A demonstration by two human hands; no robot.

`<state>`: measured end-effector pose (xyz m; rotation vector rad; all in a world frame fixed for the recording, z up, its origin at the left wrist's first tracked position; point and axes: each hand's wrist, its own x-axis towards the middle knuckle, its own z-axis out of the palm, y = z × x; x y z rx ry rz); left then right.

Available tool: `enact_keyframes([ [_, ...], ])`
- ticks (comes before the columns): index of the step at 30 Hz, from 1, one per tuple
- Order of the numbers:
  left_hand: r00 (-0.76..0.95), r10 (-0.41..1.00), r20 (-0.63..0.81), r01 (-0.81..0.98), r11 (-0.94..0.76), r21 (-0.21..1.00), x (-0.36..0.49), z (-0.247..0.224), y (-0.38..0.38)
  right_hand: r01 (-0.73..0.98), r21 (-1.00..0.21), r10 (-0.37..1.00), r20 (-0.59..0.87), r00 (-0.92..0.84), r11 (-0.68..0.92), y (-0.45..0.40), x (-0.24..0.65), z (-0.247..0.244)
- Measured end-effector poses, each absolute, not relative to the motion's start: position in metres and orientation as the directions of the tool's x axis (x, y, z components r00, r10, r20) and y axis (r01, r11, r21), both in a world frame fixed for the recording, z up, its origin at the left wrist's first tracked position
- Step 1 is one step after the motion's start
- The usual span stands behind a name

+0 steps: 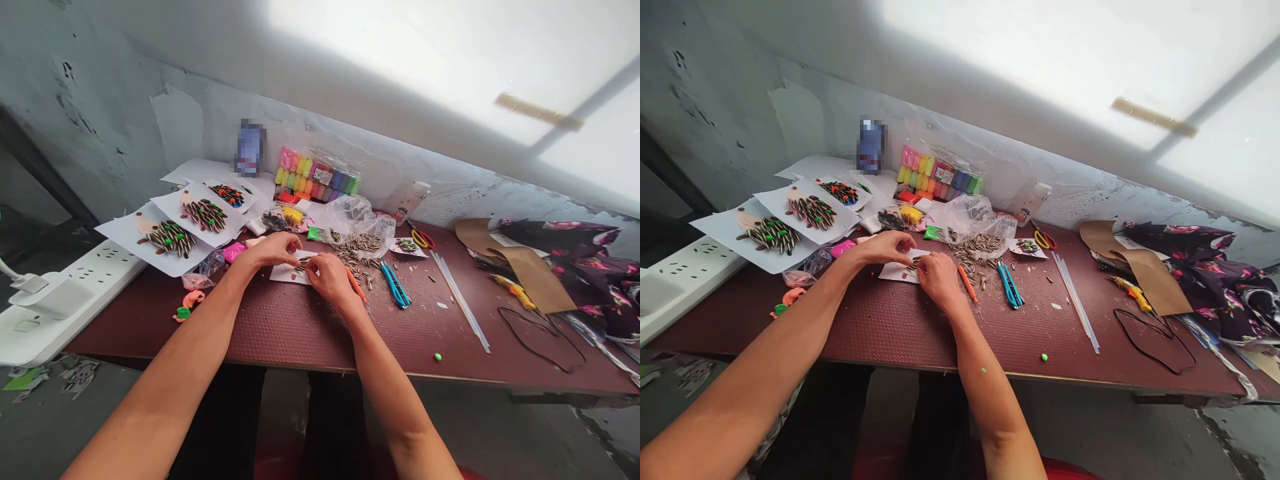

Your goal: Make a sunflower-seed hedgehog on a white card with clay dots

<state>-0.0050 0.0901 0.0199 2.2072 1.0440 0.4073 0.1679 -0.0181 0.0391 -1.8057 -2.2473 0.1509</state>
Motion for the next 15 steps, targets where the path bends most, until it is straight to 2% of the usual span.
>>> enact_keyframes([
  [7,0.642,0.766,0.005,0.523,-0.443,0.728,-0.0071,0.0191,0.0920,0.931,-0.276,0.964,0.185,-0.192,0.239,-0.0186,0.1698,0.0370],
  [15,0.606,0.794,0.053,0.517,-0.443,0.732,-0.0061,0.0183,0.0916,0.922,-0.325,0.960,0.245,-0.132,0.210,-0.0167,0.1753,0.0372],
])
